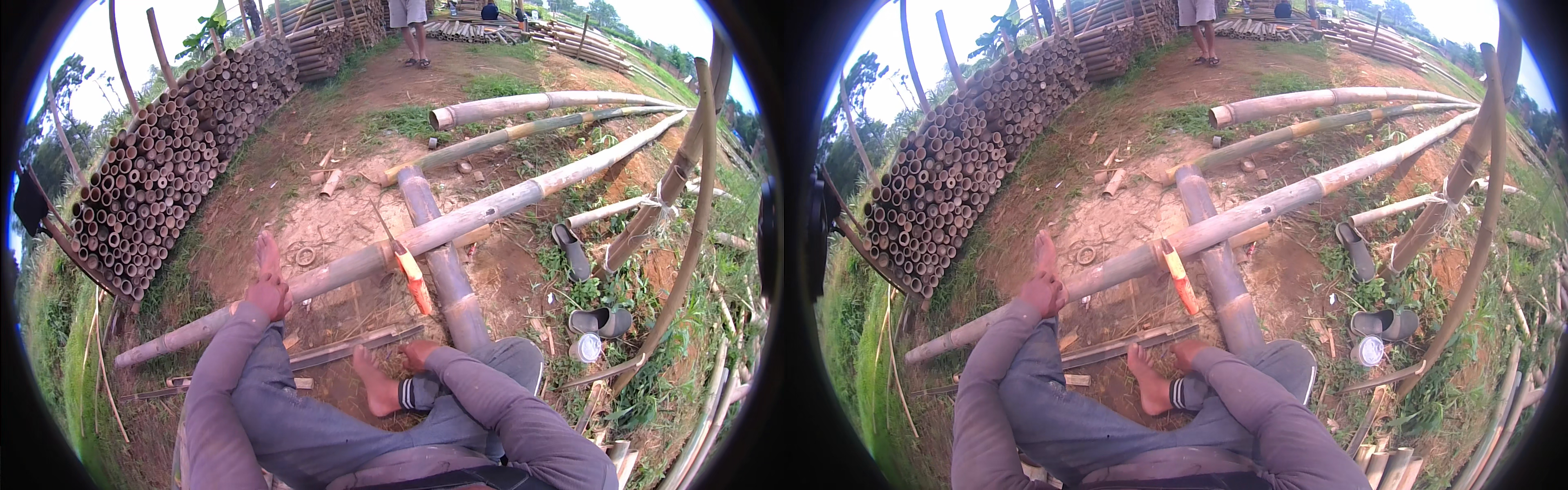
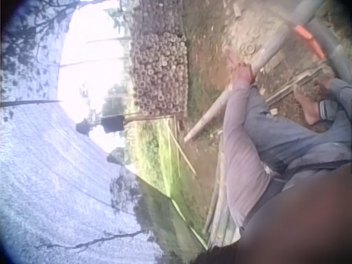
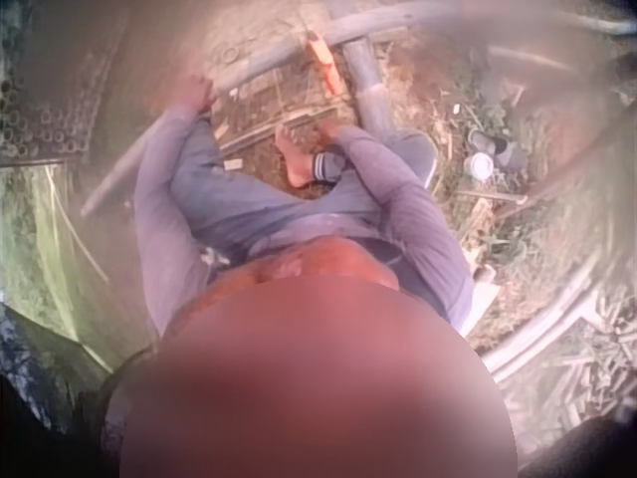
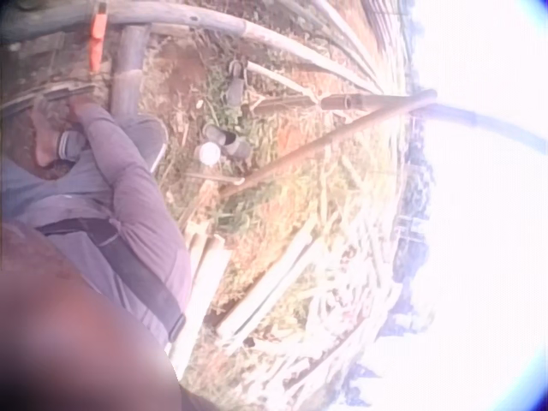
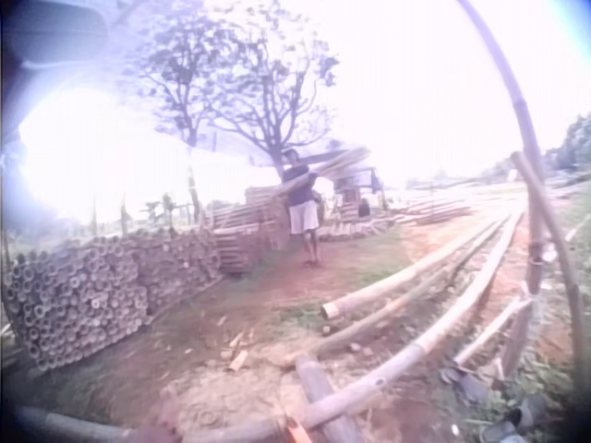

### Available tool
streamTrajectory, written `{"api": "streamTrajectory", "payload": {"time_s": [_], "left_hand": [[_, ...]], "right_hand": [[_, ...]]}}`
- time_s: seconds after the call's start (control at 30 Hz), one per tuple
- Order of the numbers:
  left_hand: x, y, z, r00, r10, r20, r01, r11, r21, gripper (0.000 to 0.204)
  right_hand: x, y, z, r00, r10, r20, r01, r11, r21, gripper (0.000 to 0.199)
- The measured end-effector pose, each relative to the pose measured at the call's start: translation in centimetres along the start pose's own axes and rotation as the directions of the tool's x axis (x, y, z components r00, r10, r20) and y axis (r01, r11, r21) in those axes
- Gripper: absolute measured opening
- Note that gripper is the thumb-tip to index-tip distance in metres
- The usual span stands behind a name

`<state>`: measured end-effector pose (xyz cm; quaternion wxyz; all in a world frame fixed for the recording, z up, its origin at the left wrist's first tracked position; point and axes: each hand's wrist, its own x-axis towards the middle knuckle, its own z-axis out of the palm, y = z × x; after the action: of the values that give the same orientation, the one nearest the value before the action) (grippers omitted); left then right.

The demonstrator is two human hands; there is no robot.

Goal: The person sits on the ground and uses a hand saw to cut a long bamboo pole into shorter sections. They position the pole between their legs and saw through it repeatedly.

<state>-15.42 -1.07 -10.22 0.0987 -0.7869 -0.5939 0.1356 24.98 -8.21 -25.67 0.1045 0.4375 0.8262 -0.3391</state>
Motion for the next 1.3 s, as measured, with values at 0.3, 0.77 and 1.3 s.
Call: {"api": "streamTrajectory", "payload": {"time_s": [0.3,0.77,1.3], "left_hand": [[-0.3,0.5,-1.3,0.998,-0.002,0.056,0.0,1.0,0.03,0.041],[-0.3,0.5,-1.3,0.993,-0.038,0.111,0.042,0.999,-0.034,0.041],[0.1,0.1,-0.6,0.999,-0.019,0.051,0.021,0.999,-0.048,0.04]], "right_hand": [[0.7,0.6,0.5,1.0,-0.016,0.012,0.017,0.999,-0.041,0.058],[1.0,1.4,1.1,1.0,-0.029,0.002,0.029,0.999,-0.046,0.061],[0.3,0.1,0.5,0.999,0.02,-0.026,-0.02,1.0,-0.023,0.051]]}}
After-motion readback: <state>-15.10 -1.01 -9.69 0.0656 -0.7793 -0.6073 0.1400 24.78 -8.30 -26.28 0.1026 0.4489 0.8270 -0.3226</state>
